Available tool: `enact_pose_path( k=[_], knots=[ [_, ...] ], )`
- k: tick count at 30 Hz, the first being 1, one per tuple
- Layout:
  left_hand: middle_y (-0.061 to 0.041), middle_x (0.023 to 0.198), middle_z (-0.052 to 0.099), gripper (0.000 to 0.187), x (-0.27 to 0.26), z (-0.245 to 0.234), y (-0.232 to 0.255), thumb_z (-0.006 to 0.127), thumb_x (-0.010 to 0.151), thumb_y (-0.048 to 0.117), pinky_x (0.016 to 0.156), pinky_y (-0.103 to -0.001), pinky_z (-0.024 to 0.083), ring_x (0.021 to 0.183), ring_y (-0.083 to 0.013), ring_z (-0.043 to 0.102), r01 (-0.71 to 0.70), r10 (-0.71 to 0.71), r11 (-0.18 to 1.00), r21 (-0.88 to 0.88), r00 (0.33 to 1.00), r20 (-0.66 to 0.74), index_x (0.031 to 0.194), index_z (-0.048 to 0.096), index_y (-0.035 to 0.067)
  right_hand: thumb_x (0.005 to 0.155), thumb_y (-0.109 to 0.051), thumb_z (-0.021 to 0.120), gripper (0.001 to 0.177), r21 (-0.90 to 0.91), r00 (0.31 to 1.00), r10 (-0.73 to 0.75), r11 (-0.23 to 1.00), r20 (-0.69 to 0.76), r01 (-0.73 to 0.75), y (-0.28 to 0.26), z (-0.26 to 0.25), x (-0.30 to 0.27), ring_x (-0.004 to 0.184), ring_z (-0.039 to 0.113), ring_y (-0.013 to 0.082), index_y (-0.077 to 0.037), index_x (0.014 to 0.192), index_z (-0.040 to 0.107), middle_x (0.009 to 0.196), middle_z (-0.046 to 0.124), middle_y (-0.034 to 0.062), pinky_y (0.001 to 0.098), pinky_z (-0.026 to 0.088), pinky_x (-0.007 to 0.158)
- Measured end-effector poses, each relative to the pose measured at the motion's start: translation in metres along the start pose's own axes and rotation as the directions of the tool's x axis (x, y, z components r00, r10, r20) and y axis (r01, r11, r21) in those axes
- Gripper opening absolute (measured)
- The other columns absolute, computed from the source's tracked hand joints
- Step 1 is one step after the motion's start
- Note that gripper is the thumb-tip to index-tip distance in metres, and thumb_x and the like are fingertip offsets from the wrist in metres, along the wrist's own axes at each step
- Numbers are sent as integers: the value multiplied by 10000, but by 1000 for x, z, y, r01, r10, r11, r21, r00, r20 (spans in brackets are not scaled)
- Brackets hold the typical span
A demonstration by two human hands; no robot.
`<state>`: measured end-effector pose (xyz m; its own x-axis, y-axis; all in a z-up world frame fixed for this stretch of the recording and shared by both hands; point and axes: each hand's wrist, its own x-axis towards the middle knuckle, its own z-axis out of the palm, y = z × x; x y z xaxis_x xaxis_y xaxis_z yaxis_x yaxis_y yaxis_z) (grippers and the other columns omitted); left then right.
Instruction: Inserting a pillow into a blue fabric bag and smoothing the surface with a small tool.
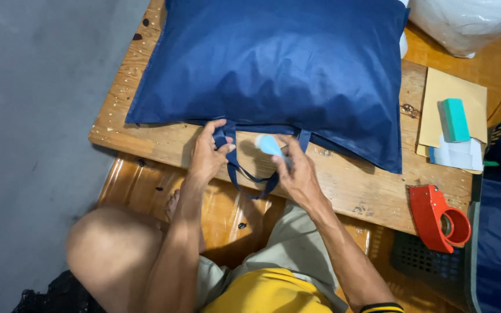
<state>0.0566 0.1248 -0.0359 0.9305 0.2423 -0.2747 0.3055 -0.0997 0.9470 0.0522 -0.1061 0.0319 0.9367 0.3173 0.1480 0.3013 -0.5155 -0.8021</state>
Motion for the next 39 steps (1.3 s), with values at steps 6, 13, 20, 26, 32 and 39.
enact_pose_path(
  k=[6,13,20,26,32,39],
  knots=[
    [-255,1050,736,648,3,-2,-7,746,882,-31,573,-212,626,883,-220,748,-119,73,954,-277,983,-170,1458,464,64,742,-184,867,360,0,975,-69,997,209,71,18,33,-11,851,727,359,-129,1058,703,885,746,104,456,580,760],
    [-241,1056,747,682,6,1,-26,830,829,26,626,-277,656,869,-257,780,-90,-27,823,-562,980,-196,1409,473,7,761,-79,720,218,-482,884,-459,796,-86,366,63,39,-9,712,649,243,-191,947,693,817,533,-3,346,546,614],
    [-266,1059,731,643,13,9,-37,805,846,-10,826,-428,657,949,-323,761,-44,-67,830,-556,982,-177,1409,494,-17,850,-166,830,371,102,995,-98,990,1,97,-2,18,6,994,722,387,-23,1163,690,998,718,173,450,596,807],
    [-180,1040,749,467,23,10,-44,762,897,36,732,-301,672,890,-210,755,-2,-132,875,-485,961,-243,1320,564,15,1041,-254,545,265,-84,982,-124,987,141,136,-21,47,39,1022,686,465,-178,1290,592,1032,714,202,556,553,881],
    [-207,1028,748,473,25,11,-38,766,901,66,691,-329,680,868,-251,769,22,-156,876,-481,958,-241,1319,565,-25,1006,-320,576,147,-307,972,-74,941,222,141,34,80,38,883,716,324,-289,1121,662,850,661,52,455,584,776],
    [-227,1046,747,439,18,17,-29,729,925,52,711,-296,669,881,-248,774,-22,-134,893,-450,941,-310,1321,555,-18,982,-323,450,252,-620,915,187,780,356,82,14,47,4,926,716,325,-255,1093,666,888,670,64,518,599,774]
  ],
)
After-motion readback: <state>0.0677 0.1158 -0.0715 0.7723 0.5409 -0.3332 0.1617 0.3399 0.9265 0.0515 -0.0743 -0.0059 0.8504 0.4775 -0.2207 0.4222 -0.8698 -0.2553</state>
